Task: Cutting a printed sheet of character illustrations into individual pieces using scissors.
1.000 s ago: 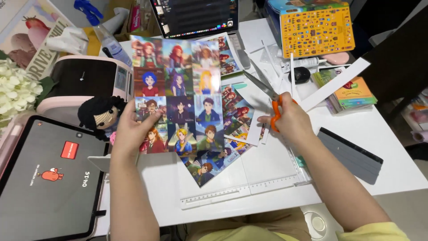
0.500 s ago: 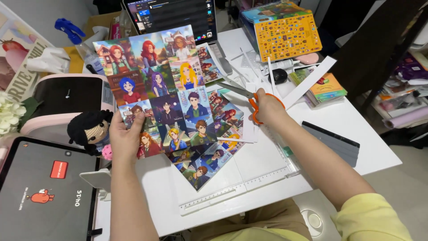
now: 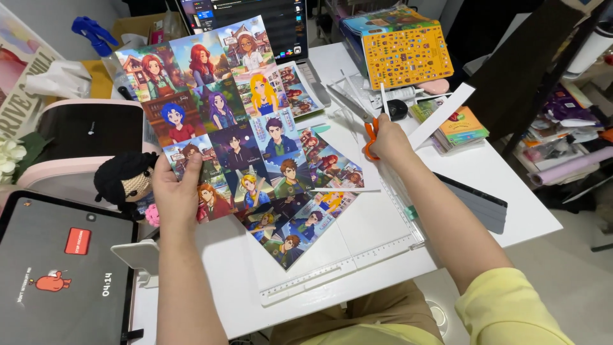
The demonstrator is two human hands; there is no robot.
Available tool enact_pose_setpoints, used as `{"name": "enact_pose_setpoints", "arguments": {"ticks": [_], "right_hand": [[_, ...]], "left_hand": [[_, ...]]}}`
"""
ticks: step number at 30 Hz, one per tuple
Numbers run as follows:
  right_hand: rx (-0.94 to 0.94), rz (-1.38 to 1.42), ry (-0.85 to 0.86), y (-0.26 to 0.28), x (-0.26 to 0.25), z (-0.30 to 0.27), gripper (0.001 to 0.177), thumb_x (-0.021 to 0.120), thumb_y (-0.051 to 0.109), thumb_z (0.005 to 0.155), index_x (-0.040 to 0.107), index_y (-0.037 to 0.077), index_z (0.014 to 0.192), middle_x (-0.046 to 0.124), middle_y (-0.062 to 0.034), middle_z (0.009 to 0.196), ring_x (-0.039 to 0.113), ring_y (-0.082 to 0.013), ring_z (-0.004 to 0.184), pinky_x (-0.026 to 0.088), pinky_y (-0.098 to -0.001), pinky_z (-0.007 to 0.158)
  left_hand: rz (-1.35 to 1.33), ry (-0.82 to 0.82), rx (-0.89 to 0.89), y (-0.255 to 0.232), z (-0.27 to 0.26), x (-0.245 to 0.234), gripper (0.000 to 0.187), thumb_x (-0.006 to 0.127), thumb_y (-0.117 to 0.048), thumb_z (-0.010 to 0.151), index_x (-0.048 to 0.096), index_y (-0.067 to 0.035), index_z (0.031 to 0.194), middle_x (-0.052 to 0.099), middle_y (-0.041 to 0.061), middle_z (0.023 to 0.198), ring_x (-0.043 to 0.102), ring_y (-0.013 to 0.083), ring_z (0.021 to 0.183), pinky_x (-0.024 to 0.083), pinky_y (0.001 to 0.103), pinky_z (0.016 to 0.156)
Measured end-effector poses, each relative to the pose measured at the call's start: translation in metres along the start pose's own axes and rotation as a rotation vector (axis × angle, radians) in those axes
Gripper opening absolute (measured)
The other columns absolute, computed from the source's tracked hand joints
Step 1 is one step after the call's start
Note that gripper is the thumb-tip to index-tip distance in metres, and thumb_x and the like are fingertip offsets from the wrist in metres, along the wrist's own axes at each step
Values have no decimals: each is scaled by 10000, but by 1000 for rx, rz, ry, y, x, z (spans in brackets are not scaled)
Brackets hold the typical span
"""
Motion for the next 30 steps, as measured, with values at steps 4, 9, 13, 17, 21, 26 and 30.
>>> {"name": "enact_pose_setpoints", "arguments": {"ticks": [4,9,13,17,21,26,30], "right_hand": [[16,37,-48,-16,2,9,655,799,-116,618,571,-97,1231,690,-352,1023,700,-509,1013,582,-529,848],[-16,162,-130,-43,4,29,716,765,-114,596,609,-52,1292,694,-314,1071,686,-495,1061,563,-536,895],[-50,304,-213,-25,-64,2,556,710,-51,685,599,-35,1230,688,-308,1093,654,-513,1104,521,-561,932],[-202,237,-629,-29,-175,-12,562,757,-59,645,496,19,1137,677,-235,1038,644,-430,917,516,-515,784],[-463,-96,-1103,-11,-253,-58,547,709,-255,655,470,-12,1084,629,-179,957,579,-297,808,450,-432,579],[-504,-130,-996,1,-213,-30,597,878,-57,649,531,-23,1134,681,-151,941,629,-270,773,487,-383,591],[-455,-346,-647,-13,-93,26,495,722,-125,659,573,14,1109,653,-213,836,665,-435,772,585,-566,669]], "left_hand": [[-25,10,-19,-4,-3,4,293,729,-128,1009,611,-35,1260,736,80,1035,677,91,901,622,303,867],[-29,28,-29,-3,-2,5,264,720,-122,1014,613,-41,1242,738,94,1019,690,99,881,624,298,846],[-52,21,-49,-6,-4,5,271,712,-131,1021,603,-28,1246,736,98,1016,693,109,867,625,302,840],[-24,47,-121,7,0,3,295,683,-195,999,612,-86,1263,722,63,1095,699,136,960,624,327,847],[44,85,-252,15,-2,8,346,665,-270,962,608,-143,1279,711,35,1164,705,168,1005,625,353,802],[257,252,-380,19,-8,24,327,674,-258,944,653,-127,1243,743,50,1126,715,183,987,594,350,842],[351,393,-251,10,-26,39,406,894,-165,787,735,-103,1154,777,102,890,674,144,762,581,350,806]]}}
Point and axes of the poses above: each hand's wrist, its own z-axis towards the middle knuckle, its own x-axis out of the palm, y = z × x, the point moved 9 cm from there along z, towards the middle knuckle
